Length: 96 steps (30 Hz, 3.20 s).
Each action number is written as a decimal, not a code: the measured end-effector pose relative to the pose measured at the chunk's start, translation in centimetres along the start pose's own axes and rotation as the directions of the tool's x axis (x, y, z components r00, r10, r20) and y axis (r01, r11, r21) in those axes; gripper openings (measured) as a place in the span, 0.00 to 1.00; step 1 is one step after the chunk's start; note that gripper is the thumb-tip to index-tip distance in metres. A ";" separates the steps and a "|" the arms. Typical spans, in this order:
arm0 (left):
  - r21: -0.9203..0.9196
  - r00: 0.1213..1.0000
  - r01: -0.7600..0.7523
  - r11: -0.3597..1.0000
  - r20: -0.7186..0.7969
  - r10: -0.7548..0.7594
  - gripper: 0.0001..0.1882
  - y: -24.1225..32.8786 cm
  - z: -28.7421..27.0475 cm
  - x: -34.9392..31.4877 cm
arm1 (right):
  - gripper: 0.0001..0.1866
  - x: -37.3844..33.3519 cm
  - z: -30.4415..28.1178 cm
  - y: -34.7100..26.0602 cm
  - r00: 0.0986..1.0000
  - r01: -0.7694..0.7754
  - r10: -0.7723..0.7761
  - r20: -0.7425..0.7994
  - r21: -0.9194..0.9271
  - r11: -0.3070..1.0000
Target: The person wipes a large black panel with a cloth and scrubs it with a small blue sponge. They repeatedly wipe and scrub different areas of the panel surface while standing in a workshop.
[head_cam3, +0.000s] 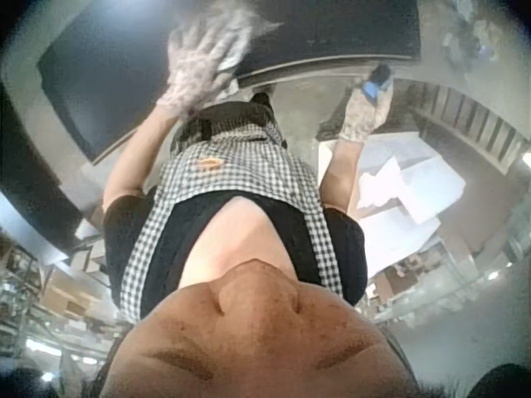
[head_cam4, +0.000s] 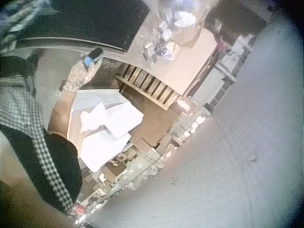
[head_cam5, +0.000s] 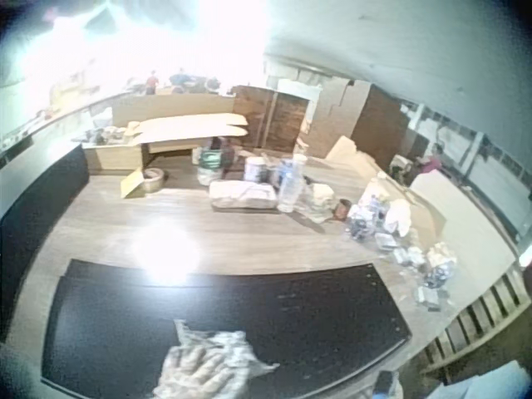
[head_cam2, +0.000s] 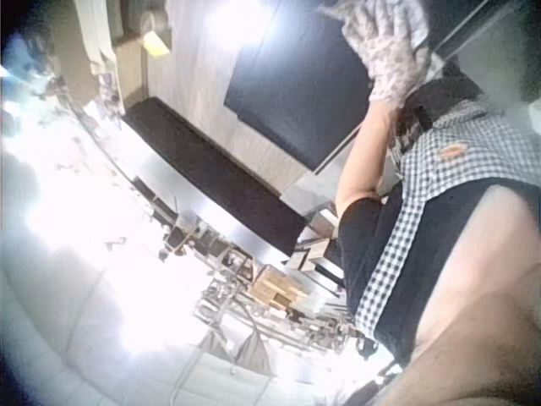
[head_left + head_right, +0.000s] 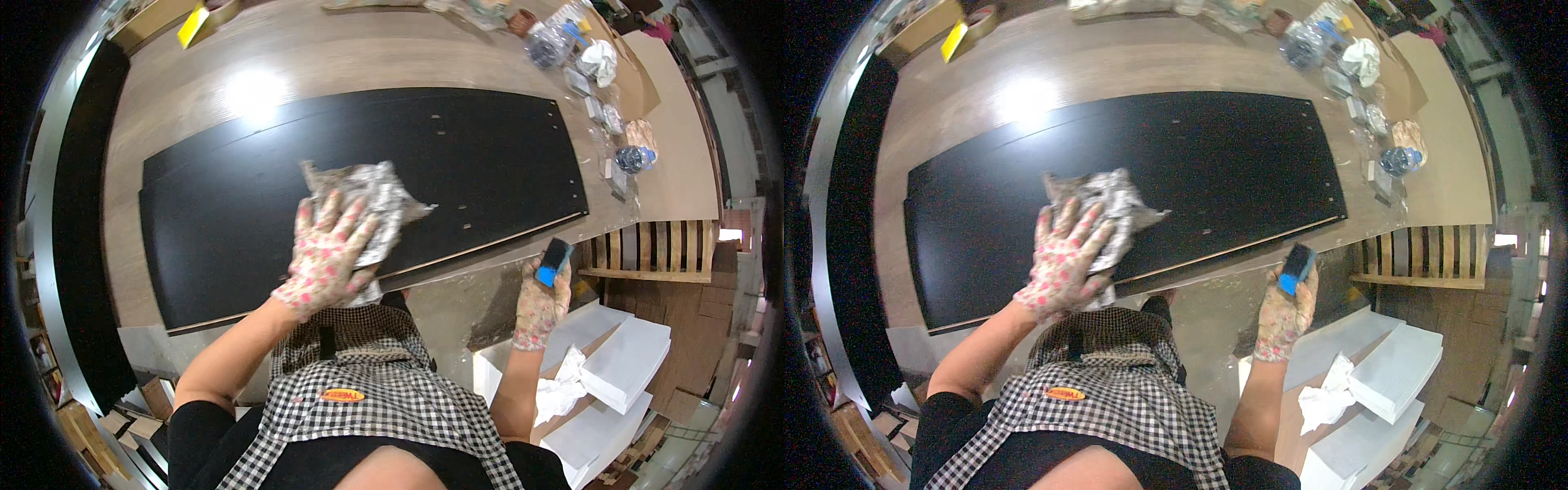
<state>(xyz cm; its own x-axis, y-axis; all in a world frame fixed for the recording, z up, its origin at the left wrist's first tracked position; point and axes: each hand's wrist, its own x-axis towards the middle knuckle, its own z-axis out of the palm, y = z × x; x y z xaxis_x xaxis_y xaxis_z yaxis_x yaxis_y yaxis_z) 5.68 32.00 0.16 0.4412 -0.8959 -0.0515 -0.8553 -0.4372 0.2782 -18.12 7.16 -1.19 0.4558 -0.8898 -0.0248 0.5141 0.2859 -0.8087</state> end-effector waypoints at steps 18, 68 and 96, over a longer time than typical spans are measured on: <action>-0.098 0.936 -0.200 0.975 -0.315 0.160 0.35 14.1 8.1 30.2 | 0.31 15.8 -15.2 -9.2 0.980 -0.015 -0.006 -0.200 -0.099 0.995; -0.862 0.476 -0.331 0.385 -0.504 -0.720 0.30 -21.3 -12.7 -26.5 | 0.18 35.9 -4.2 -18.4 1.000 0.015 -0.019 -0.009 -0.300 0.954; -0.894 0.024 0.247 0.374 -0.380 -0.925 0.19 -9.0 0.5 -15.7 | 0.18 29.2 -1.0 -2.2 0.680 0.548 0.226 0.698 -0.688 0.477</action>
<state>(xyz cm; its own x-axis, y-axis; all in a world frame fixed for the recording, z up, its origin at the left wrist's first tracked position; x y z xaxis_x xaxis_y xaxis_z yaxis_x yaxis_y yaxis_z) 6.29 49.90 -2.05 0.9048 0.4125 0.1059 0.0324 -0.3145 0.9487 -6.68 -19.77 -0.73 0.9331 -0.2916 0.2104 -0.0051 -0.5957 -0.8032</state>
